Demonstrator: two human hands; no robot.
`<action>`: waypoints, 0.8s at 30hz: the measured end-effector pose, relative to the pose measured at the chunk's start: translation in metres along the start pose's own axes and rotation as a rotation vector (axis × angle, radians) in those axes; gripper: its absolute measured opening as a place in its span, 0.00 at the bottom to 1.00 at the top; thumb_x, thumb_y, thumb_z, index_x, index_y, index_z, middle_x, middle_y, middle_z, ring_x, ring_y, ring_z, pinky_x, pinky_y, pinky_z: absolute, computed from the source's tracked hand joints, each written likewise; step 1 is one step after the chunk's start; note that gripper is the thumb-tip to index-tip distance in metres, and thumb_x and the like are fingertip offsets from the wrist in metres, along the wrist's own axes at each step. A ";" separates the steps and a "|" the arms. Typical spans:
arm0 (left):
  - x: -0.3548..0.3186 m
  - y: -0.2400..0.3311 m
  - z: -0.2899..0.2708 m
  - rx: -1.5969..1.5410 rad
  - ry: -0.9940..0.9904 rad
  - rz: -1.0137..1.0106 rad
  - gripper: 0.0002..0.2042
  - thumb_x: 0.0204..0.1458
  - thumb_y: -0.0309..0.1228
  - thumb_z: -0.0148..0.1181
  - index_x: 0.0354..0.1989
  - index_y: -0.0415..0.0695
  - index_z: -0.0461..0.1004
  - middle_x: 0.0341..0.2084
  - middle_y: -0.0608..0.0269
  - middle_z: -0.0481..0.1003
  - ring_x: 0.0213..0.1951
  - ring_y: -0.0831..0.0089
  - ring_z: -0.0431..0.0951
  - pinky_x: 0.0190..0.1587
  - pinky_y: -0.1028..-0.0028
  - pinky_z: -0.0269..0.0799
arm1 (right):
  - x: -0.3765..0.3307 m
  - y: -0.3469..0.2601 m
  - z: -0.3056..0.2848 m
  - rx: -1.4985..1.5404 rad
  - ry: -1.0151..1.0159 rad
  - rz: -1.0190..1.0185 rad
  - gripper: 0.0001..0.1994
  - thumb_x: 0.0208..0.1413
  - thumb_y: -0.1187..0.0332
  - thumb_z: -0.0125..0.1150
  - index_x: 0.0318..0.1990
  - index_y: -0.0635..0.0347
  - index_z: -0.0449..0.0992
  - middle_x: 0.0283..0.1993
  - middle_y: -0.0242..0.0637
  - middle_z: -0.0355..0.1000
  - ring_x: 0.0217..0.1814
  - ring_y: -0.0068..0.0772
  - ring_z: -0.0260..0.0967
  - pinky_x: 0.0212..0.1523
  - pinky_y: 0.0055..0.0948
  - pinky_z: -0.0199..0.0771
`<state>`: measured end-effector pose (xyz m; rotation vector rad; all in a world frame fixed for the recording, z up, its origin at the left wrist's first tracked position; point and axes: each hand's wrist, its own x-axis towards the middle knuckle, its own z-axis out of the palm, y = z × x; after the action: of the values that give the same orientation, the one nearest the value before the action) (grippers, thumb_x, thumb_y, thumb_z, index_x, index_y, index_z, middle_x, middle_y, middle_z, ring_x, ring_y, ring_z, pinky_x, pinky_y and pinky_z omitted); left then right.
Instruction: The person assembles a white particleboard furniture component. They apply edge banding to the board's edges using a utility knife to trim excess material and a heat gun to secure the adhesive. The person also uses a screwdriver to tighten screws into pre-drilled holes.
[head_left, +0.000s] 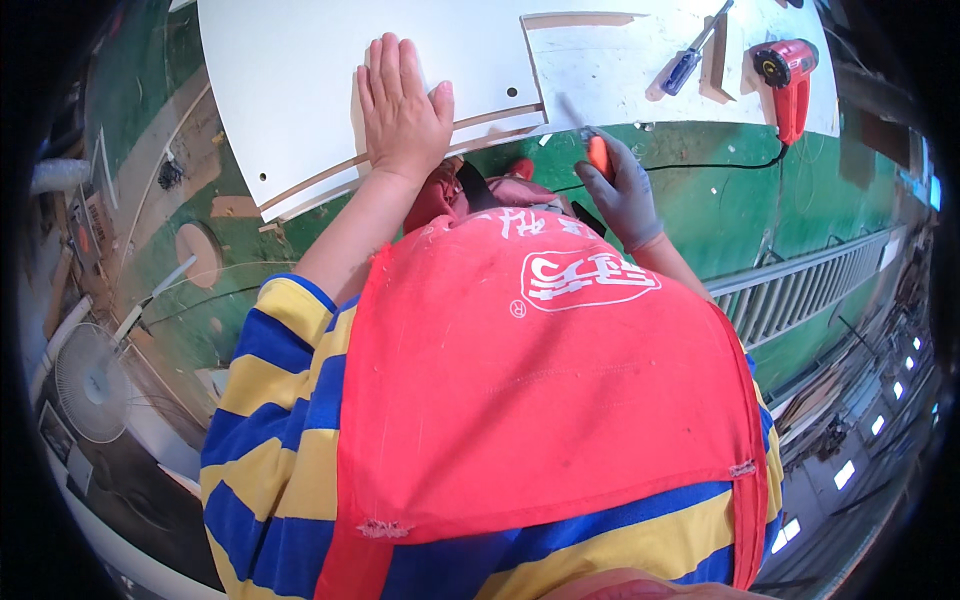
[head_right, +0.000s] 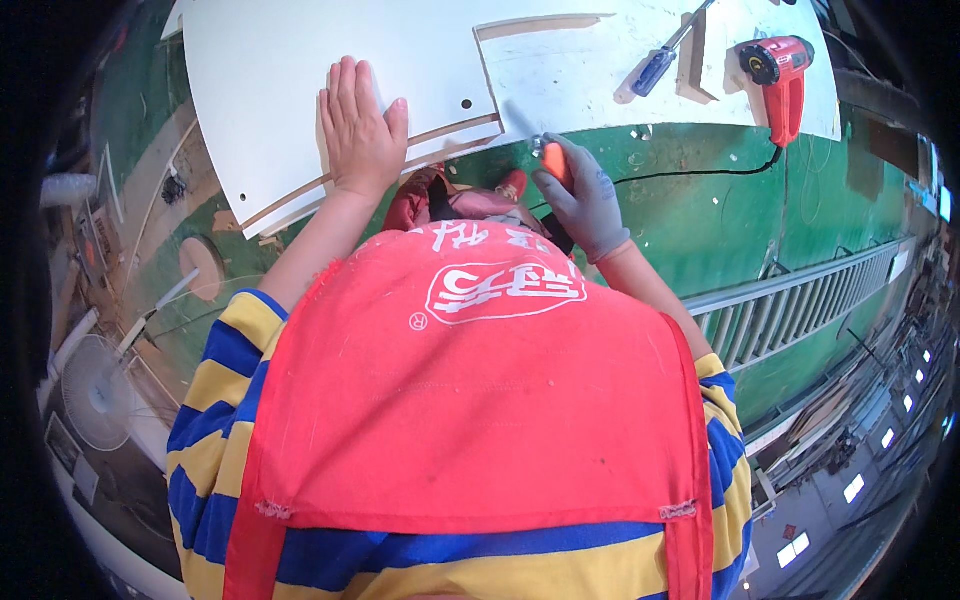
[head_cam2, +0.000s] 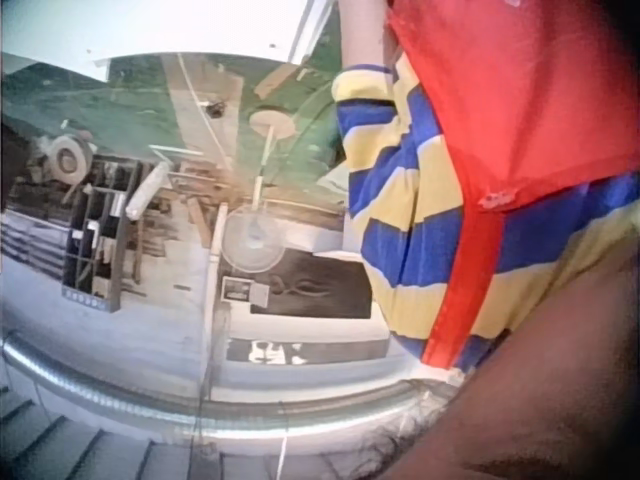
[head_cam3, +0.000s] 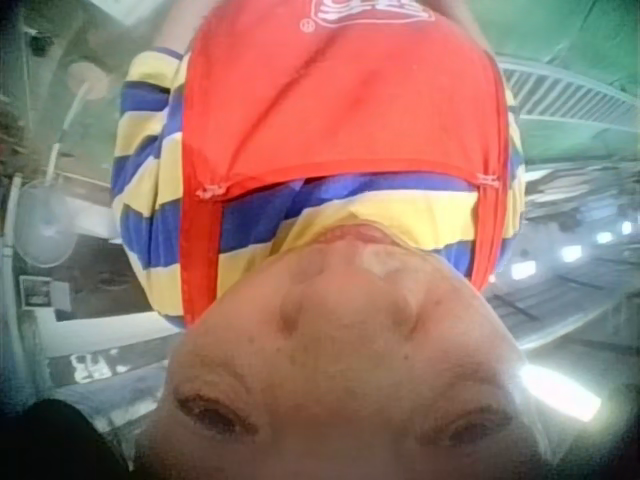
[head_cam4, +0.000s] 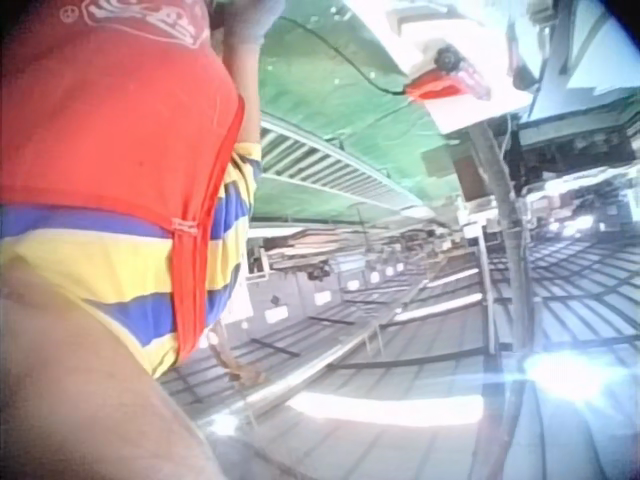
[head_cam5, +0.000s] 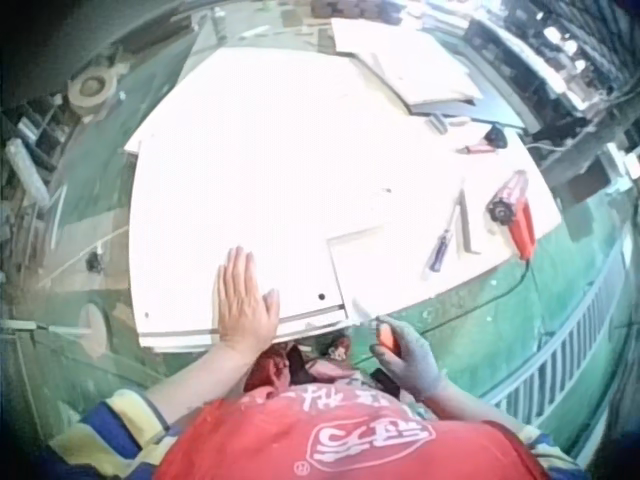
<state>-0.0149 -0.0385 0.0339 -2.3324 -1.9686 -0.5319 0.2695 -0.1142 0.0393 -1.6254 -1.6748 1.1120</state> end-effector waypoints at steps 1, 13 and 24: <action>0.000 0.000 0.000 -0.005 0.004 0.001 0.32 0.60 0.43 0.50 0.68 0.36 0.54 0.69 0.45 0.54 0.72 0.52 0.48 0.72 0.53 0.38 | -0.001 -0.002 0.006 0.142 0.007 0.122 0.21 0.55 0.67 0.64 0.57 0.59 0.73 0.37 0.38 0.73 0.34 0.29 0.69 0.39 0.31 0.71; -0.001 0.002 0.001 -0.017 -0.005 -0.009 0.33 0.60 0.42 0.49 0.68 0.35 0.53 0.70 0.48 0.51 0.73 0.53 0.45 0.72 0.52 0.35 | 0.022 -0.030 0.028 0.710 -0.118 0.500 0.22 0.56 0.71 0.58 0.59 0.60 0.73 0.27 0.25 0.68 0.25 0.14 0.61 0.27 0.17 0.63; -0.002 0.001 0.002 -0.009 -0.002 -0.013 0.33 0.58 0.42 0.50 0.69 0.35 0.52 0.69 0.49 0.52 0.73 0.54 0.46 0.72 0.52 0.37 | 0.034 -0.033 0.013 0.430 -0.232 0.344 0.19 0.54 0.73 0.55 0.55 0.63 0.75 0.35 0.27 0.73 0.31 0.16 0.66 0.31 0.19 0.68</action>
<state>-0.0139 -0.0398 0.0313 -2.3278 -1.9882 -0.5408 0.2370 -0.0808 0.0547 -1.5745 -1.1890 1.7506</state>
